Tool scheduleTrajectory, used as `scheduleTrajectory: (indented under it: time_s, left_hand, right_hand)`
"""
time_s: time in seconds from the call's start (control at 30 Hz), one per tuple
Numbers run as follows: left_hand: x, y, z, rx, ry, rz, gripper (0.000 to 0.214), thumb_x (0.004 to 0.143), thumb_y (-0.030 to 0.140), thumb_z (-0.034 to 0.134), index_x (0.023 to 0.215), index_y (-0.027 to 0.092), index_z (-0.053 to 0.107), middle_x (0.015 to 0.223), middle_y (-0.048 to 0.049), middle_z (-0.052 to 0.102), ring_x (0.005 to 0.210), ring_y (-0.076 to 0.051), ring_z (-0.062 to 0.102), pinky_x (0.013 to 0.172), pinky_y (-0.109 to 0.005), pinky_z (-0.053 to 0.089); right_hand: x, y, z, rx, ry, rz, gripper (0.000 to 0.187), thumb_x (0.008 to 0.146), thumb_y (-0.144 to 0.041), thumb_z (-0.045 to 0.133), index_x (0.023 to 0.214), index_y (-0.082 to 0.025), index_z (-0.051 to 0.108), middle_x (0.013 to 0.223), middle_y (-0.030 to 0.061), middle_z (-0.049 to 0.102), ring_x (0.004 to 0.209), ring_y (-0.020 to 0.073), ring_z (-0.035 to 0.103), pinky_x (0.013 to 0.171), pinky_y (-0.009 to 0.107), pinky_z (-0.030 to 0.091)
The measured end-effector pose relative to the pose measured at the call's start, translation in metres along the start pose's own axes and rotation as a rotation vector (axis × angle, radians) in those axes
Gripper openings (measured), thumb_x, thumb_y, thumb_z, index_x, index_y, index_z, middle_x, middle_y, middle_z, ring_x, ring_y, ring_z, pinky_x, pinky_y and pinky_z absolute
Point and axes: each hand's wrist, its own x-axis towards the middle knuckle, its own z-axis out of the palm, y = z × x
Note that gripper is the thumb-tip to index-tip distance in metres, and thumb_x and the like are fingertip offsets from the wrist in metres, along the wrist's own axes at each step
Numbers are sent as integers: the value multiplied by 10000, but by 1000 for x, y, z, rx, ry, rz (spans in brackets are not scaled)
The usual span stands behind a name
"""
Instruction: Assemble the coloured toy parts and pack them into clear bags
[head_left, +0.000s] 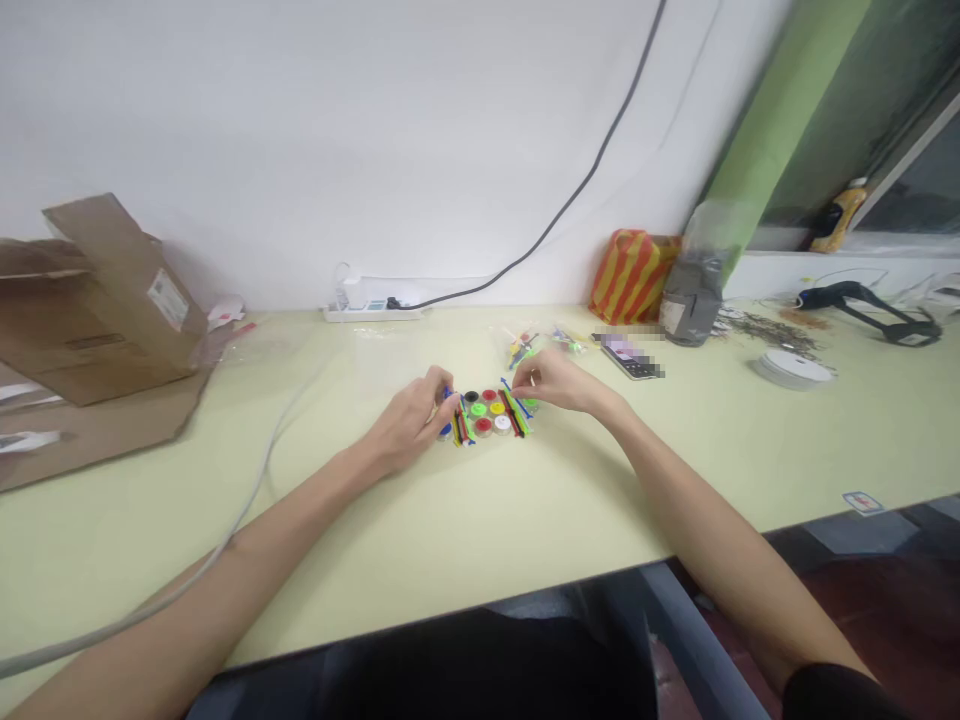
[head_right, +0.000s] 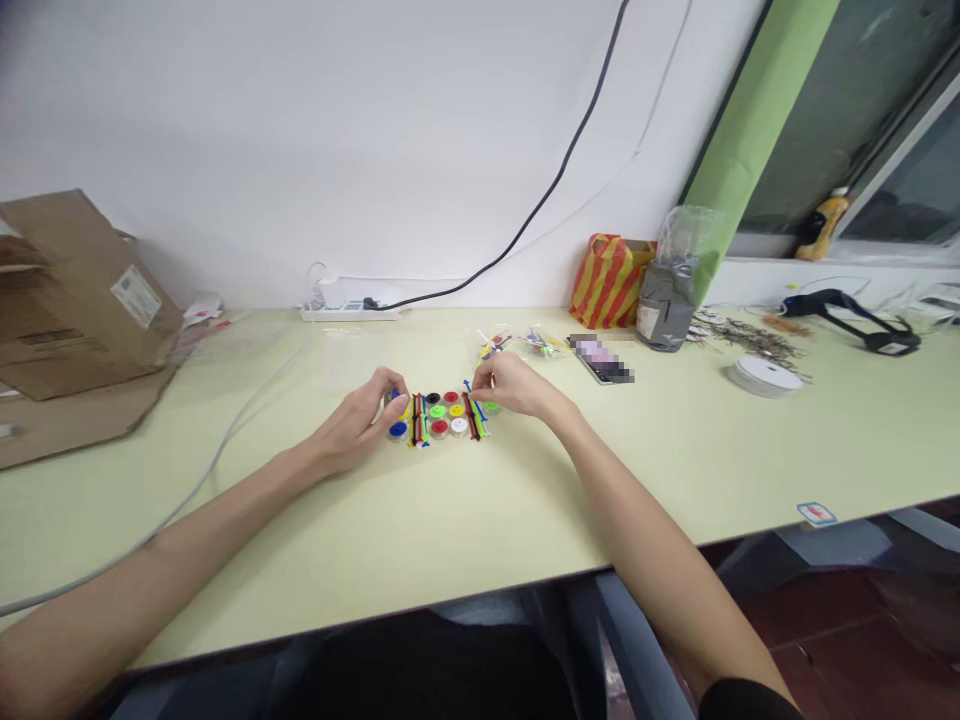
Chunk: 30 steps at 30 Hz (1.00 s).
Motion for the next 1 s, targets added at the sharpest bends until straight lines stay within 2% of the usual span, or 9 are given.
scheduleTrajectory:
  time_s: [0.3,0.8,1.0]
  left_hand:
    - [-1,2,-1,0,2,1,223,1024,432,347,998,222,417,800,2,518,694,-172,494,697,-322,397]
    - [-1,2,-2,8,-5,10,229,1023,435,346,997,220,422,787,3,515,684,-172,491,687,-322,395]
    - [-1,3,-2,5,-13,2,229,1025,436,348,1005,221,425,807,-2,524,696,-171,492,698,-325,398]
  right_hand:
    - [0,-8,6,-55,-40,28,116,803,-233,696,790,-128,743,684,23,666,599,112,494,580,249,340]
    - [2,-8,8,-166,-113,38,90,807,-214,708,817,-138,756,732,29,696,625,114,524,591,243,328]
    - [1,-10,6,-173,-134,51,132,827,-263,710,843,-140,755,751,34,694,636,119,531,592,247,324]
